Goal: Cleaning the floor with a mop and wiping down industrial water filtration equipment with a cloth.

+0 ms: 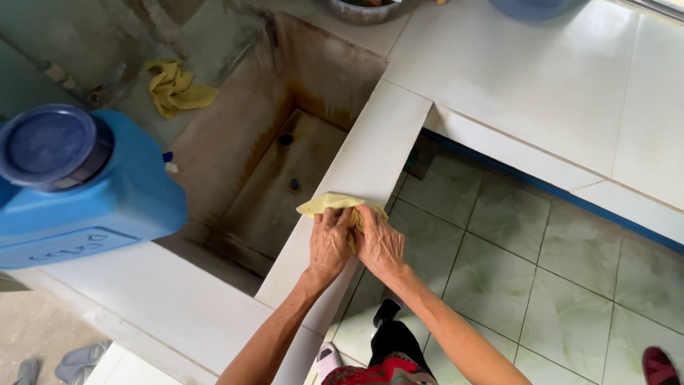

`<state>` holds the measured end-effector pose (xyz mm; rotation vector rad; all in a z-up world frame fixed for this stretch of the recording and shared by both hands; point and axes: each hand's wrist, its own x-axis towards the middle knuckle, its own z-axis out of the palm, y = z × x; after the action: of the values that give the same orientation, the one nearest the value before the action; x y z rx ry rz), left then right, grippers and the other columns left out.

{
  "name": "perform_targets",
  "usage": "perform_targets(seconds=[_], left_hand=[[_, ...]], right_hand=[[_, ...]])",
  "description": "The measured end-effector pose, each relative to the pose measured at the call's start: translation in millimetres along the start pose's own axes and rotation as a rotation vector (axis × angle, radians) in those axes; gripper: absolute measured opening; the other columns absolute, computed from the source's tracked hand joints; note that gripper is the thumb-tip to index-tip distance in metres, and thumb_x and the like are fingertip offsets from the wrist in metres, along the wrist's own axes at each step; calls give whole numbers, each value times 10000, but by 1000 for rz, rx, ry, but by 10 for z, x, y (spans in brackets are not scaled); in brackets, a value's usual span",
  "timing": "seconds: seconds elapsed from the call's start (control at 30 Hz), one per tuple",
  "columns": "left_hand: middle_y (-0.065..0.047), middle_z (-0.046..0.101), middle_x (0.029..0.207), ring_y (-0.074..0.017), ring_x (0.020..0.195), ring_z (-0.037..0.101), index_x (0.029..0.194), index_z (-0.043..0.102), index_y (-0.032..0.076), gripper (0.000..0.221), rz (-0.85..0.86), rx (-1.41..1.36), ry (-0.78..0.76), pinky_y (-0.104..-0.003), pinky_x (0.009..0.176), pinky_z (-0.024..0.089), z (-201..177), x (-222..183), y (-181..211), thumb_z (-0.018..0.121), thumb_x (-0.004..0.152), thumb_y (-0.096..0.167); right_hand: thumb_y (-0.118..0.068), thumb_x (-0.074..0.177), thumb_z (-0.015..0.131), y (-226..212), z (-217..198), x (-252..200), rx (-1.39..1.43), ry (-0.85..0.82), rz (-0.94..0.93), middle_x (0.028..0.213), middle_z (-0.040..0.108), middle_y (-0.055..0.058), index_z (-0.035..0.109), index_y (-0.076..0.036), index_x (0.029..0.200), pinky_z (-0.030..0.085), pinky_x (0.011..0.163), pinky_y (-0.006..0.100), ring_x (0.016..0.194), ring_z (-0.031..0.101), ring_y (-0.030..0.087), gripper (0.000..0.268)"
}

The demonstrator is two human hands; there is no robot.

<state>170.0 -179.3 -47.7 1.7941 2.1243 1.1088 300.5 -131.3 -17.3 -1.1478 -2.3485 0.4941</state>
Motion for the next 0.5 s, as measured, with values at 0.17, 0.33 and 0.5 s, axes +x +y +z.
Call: perform_targets(seconds=[0.17,0.33,0.5], left_hand=[[-185,631,1193,-403,1029,571,1247,687,17,462,-19,21,21,-465,930,488,359,573,-34,706,786,31],[-175,639,1180,-391,1062,575,1274,691,29,424,-52,56,102,-453,948,487,829,1307,-104,658,852,14],[-172,641,1143,-400,1063,569,1211,700,33,386,-56,159,156,-459,961,480,1394,2186,-95,643,830,3]], right_hand=[[-137,878,719,342,63,524,-74,-9,-10,1082,678,130,491,-134,1379,565,607,484,859,701,357,550],[-115,899,703,859,90,1221,-120,18,-94,1020,666,118,519,-161,1323,567,604,476,872,695,348,464],[-63,835,693,1477,16,2001,-115,29,-91,1090,657,150,511,-121,1275,561,638,515,889,683,392,479]])
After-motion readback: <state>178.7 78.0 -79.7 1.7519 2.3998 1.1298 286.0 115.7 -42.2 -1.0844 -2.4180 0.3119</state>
